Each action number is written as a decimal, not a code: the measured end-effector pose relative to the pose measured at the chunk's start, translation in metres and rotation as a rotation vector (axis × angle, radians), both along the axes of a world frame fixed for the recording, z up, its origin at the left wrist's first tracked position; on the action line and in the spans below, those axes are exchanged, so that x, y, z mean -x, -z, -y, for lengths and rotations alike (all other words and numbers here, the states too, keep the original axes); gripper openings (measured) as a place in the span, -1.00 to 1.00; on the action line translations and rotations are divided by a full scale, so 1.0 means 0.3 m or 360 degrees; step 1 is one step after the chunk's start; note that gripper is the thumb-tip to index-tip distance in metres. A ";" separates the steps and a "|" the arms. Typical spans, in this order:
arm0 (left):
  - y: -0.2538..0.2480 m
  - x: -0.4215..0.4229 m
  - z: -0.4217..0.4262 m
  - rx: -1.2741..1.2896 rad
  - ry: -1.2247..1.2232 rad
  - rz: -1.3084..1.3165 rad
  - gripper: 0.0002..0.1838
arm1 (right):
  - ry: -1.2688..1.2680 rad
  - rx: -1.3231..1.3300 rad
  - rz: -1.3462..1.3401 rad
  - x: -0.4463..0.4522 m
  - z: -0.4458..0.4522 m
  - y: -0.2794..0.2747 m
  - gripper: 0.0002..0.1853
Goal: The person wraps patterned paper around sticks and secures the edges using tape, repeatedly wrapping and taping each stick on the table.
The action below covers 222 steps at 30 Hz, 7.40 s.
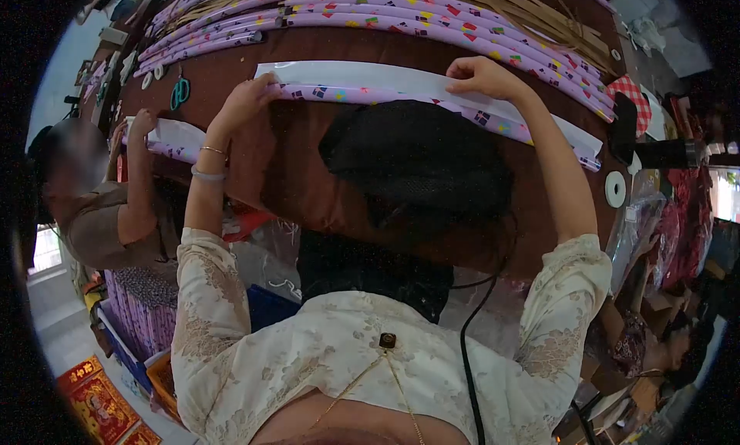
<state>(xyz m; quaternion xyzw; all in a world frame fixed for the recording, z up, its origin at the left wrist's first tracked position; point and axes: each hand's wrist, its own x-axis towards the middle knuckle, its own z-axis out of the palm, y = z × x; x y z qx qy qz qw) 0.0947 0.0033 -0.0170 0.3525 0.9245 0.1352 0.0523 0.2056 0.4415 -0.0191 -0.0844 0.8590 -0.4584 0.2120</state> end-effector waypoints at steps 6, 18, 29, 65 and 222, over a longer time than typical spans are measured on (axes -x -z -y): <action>0.012 0.003 0.002 0.0029 -0.0023 -0.0043 -0.70 | 0.0206 -0.0089 -0.0034 -0.086 -0.071 -0.060 -0.76; 0.025 -0.036 0.000 -0.0016 0.0137 -0.0479 -0.71 | 0.0051 0.0479 -0.1946 -0.604 0.307 -0.611 -0.81; -0.107 -0.205 -0.111 -0.0611 0.0008 -0.0847 -0.76 | 0.0148 0.0340 -0.2054 -0.762 0.230 -0.647 -0.81; -0.345 -1.079 -0.545 -0.1969 0.1684 0.0082 -0.79 | 0.0597 0.0021 -0.2020 -0.853 0.232 -0.374 -0.82; 0.125 0.015 -0.275 -0.0578 -0.0725 -0.0133 -0.80 | 0.0322 -0.0766 -0.0601 -0.324 -0.132 0.047 -0.69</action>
